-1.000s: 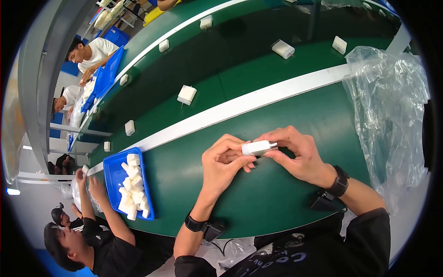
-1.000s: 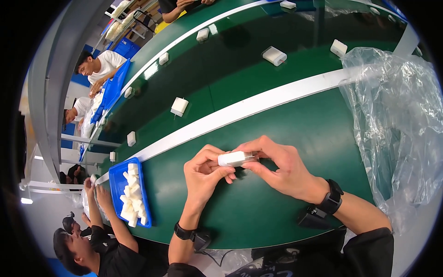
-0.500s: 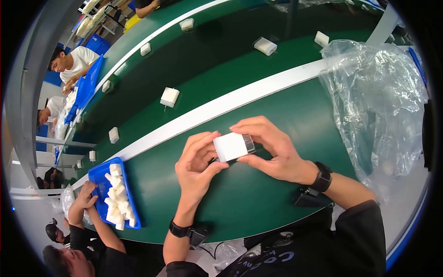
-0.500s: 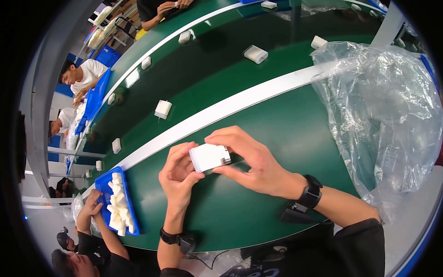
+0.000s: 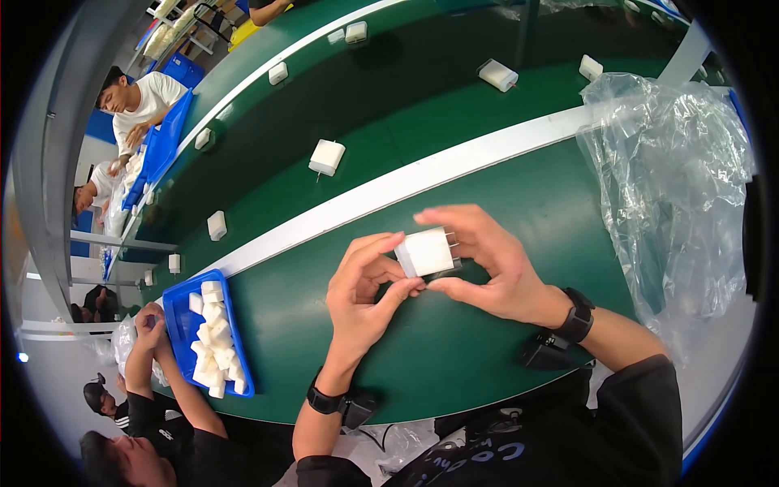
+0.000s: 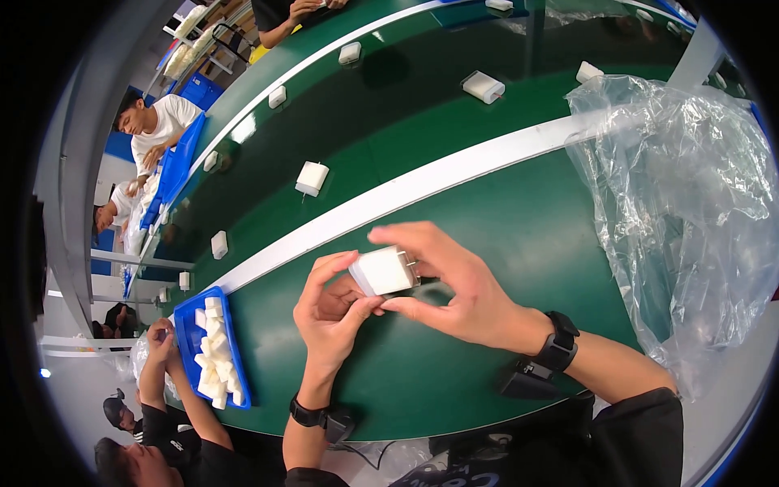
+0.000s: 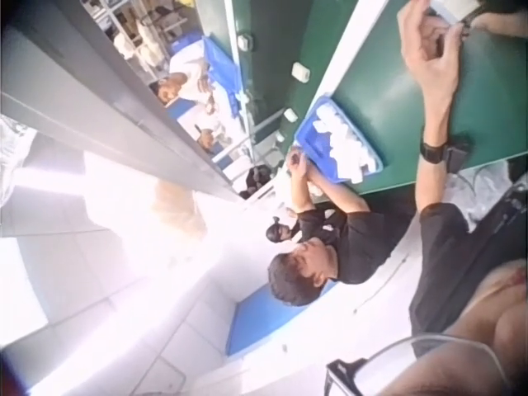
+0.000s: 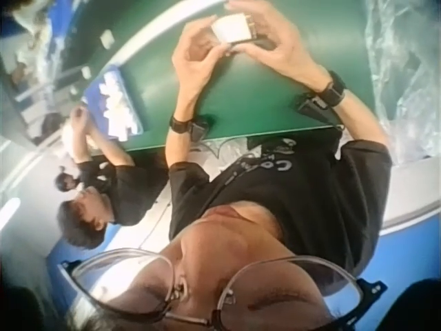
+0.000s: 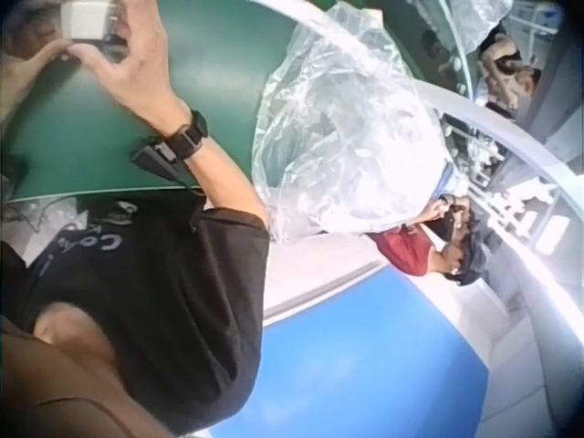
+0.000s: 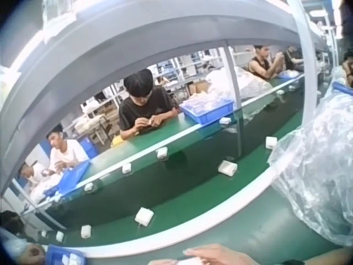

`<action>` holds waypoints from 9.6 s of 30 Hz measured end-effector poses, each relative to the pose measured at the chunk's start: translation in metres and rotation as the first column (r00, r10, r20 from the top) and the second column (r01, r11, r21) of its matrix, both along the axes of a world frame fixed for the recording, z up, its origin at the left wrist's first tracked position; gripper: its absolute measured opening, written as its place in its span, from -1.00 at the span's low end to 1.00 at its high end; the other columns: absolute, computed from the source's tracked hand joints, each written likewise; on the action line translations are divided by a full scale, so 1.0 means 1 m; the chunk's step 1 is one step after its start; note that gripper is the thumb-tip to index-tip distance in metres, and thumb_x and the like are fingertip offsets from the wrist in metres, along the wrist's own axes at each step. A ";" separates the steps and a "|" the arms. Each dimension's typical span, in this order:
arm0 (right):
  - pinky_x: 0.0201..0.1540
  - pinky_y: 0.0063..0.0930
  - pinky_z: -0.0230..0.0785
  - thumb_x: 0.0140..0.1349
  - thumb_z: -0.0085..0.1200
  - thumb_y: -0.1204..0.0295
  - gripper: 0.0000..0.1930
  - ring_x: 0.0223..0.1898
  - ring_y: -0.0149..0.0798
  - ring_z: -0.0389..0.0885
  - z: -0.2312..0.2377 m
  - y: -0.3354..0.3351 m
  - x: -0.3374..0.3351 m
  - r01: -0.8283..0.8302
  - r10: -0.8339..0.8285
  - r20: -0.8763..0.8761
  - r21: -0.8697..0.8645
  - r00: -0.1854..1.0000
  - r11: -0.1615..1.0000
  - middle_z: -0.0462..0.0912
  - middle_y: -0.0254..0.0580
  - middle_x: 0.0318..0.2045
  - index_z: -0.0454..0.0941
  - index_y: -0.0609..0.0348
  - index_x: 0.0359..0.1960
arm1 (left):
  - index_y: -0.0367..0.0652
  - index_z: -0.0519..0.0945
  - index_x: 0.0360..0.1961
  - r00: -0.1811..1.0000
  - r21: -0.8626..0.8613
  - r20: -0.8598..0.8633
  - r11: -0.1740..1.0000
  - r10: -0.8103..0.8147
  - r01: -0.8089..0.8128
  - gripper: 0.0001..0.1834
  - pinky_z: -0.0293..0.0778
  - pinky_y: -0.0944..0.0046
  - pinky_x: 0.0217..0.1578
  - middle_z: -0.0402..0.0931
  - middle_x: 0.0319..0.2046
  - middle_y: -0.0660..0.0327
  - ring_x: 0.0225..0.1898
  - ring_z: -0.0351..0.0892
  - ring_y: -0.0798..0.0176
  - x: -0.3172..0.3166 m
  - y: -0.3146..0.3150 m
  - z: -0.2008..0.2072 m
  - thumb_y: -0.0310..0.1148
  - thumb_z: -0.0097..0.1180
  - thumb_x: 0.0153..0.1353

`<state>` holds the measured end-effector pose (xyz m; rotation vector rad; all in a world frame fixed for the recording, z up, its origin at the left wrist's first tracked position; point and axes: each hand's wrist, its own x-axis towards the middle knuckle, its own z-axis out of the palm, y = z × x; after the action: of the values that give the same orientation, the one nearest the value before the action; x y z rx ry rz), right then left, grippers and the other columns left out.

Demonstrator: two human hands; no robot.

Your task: Assemble small white electronic or plastic components on a factory assembly line.

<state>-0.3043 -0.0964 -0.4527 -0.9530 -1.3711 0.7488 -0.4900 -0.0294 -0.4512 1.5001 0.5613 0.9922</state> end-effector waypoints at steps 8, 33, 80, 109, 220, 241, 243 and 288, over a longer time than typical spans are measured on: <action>-0.11 -0.44 0.54 0.27 0.22 0.49 -0.72 -0.12 -0.27 0.67 0.002 -0.002 0.008 0.014 0.004 0.225 -0.081 0.974 0.997 0.68 -0.17 -0.14 0.58 0.22 0.01 | -0.42 0.63 -0.06 1.000 0.170 -0.012 0.985 -0.027 0.029 -0.67 0.70 0.26 -0.10 0.50 -0.02 0.00 -0.14 0.67 0.18 -0.005 0.007 -0.008 -0.76 0.25 0.11; -0.10 -0.42 0.50 0.29 0.15 0.53 -0.79 -0.17 -0.19 0.66 0.005 -0.002 -0.003 0.067 -0.024 0.238 -0.174 0.971 0.982 0.64 -0.13 -0.20 0.56 0.24 -0.05 | -0.40 0.63 -0.09 0.974 0.240 -0.218 0.971 0.065 -0.011 -0.71 0.70 0.33 -0.23 0.55 -0.12 0.02 -0.24 0.70 0.20 -0.006 0.005 -0.006 -0.71 0.28 0.12; -0.33 -0.36 0.41 0.36 0.07 0.50 -0.83 -0.39 -0.18 0.58 -0.005 -0.004 0.002 -0.003 0.048 0.361 -0.124 0.931 0.992 0.62 -0.11 -0.29 0.51 0.24 -0.06 | -0.42 0.66 -0.24 0.981 -0.046 -0.190 0.999 -0.038 0.029 -0.82 0.64 0.29 -0.10 0.58 -0.19 0.06 -0.15 0.64 0.24 -0.012 0.009 -0.007 -0.75 0.28 0.09; -0.31 -0.40 0.46 0.30 0.11 0.55 -0.82 -0.35 -0.18 0.63 -0.012 0.000 0.001 -0.002 0.053 0.271 -0.183 0.961 0.983 0.63 -0.10 -0.28 0.53 0.27 -0.07 | -0.41 0.65 -0.18 0.974 0.023 -0.223 0.999 -0.032 0.039 -0.80 0.68 0.31 -0.06 0.57 -0.13 0.09 -0.11 0.64 0.28 -0.017 0.009 -0.012 -0.73 0.24 0.15; 0.07 -0.09 0.41 0.15 0.21 0.43 -0.56 -0.01 0.09 0.52 0.019 0.139 0.009 0.337 -0.314 0.928 0.236 0.200 0.912 0.50 0.04 -0.06 0.44 0.33 0.06 | -0.32 0.47 -0.44 0.959 0.134 -0.136 0.963 0.250 -0.232 -0.69 0.18 0.36 -0.62 0.36 -0.64 0.19 -0.66 0.19 0.47 -0.023 0.003 -0.009 -0.33 0.05 0.44; -0.03 -0.40 0.47 0.40 0.08 0.34 -0.66 -0.01 -0.29 0.56 0.024 -0.039 -0.035 0.183 -0.112 0.249 -0.282 0.962 0.942 0.49 -0.11 0.07 0.46 0.26 0.11 | -0.27 0.45 -0.04 0.995 -0.182 0.035 0.979 -0.091 0.096 -0.74 0.57 0.37 -0.39 0.63 -0.21 0.09 -0.30 0.71 0.23 -0.028 -0.004 -0.009 -0.52 0.19 0.28; -0.04 -0.37 0.47 0.36 0.13 0.34 -0.67 -0.04 -0.18 0.57 0.031 -0.067 -0.016 0.316 -0.228 0.368 -0.202 0.902 0.927 0.50 -0.08 0.01 0.47 0.23 0.07 | -0.32 0.52 -0.06 0.997 -0.121 -0.034 0.990 -0.074 0.069 -0.78 0.49 0.42 -0.41 0.62 -0.30 0.15 -0.41 0.63 0.34 -0.026 -0.003 -0.005 -0.47 0.17 0.31; 0.11 -0.33 0.38 0.18 0.02 0.63 -0.50 0.05 -0.15 0.49 0.058 -0.087 0.028 0.483 -0.299 0.727 -0.051 0.618 0.874 0.47 -0.05 0.01 0.43 0.29 0.22 | -0.40 0.54 -0.06 0.972 -0.206 0.234 0.978 0.035 0.014 -0.83 0.65 0.29 -0.12 0.38 0.14 0.05 -0.03 0.65 0.18 -0.056 0.017 -0.024 -0.56 0.07 0.36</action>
<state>-0.2760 -0.1833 -0.3948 -1.8086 -1.6388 0.1857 -0.5457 -0.0128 -0.4757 1.1768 0.4849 1.0696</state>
